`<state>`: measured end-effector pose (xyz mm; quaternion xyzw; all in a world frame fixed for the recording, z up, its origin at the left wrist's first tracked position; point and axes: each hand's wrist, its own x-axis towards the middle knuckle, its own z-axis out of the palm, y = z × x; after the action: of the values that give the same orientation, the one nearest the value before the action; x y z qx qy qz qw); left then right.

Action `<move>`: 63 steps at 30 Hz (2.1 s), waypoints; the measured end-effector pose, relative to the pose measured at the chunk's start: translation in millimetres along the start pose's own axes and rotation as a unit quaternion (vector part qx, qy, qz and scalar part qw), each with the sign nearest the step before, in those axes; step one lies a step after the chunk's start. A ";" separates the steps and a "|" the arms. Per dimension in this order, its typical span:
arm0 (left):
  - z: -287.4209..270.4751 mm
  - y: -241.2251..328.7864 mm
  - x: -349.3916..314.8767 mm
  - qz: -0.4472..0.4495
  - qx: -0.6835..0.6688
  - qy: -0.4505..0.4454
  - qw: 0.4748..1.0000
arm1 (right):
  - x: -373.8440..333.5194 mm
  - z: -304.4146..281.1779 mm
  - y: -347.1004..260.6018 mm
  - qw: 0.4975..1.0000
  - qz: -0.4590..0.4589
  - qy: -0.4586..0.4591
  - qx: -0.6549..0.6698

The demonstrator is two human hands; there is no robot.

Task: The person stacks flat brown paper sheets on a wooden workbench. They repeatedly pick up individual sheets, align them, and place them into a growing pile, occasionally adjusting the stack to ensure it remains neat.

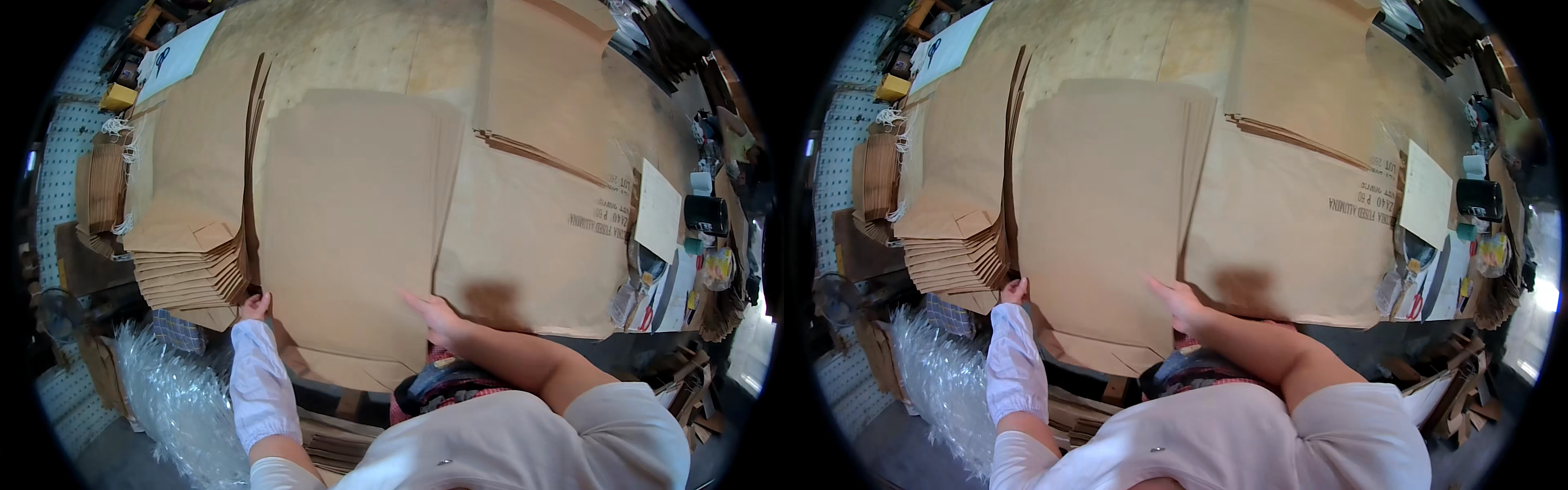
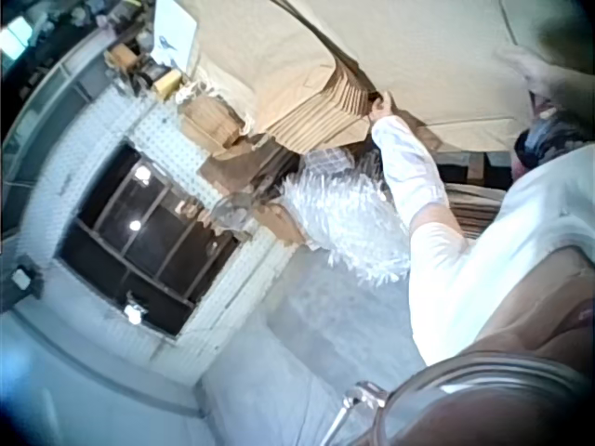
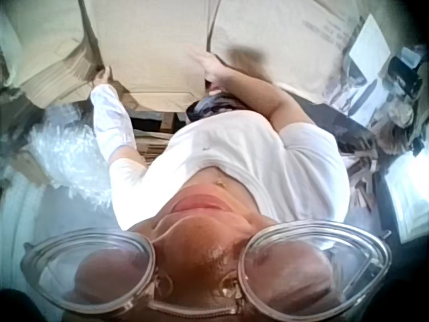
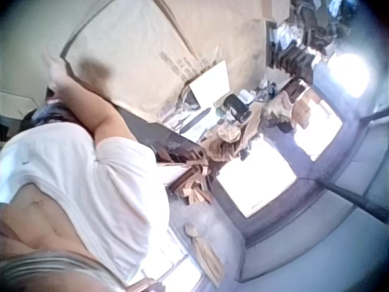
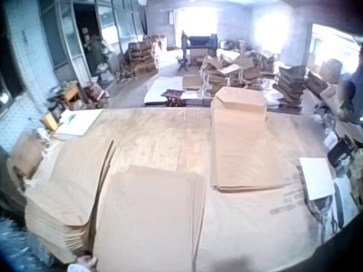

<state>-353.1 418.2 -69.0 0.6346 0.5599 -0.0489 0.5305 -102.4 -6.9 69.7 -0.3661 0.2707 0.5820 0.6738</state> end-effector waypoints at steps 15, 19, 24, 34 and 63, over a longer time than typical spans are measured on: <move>44.3 156.7 -161.0 0.000 -0.100 -0.278 0.955 | 13.3 -63.2 40.4 0.989 0.046 0.139 0.014; 53.7 322.7 -277.2 0.236 0.267 -0.256 0.899 | 44.0 -45.1 39.1 0.985 0.078 0.015 0.153; 148.6 523.8 -363.4 0.406 0.608 -0.101 0.675 | 76.9 82.5 -39.7 0.960 0.066 -0.231 0.145; 327.9 407.7 -304.3 0.529 0.637 -0.112 0.550 | 18.7 -104.4 -70.5 0.987 -0.107 -0.120 -0.017; 206.4 194.3 -158.1 0.430 0.538 0.045 0.724 | 70.6 96.0 -20.5 0.357 -0.519 0.267 -0.729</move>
<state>-153.4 200.7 65.7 0.9875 0.1299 -0.0802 0.0389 -75.8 110.9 73.8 -0.9181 -0.3374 -0.0427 0.2036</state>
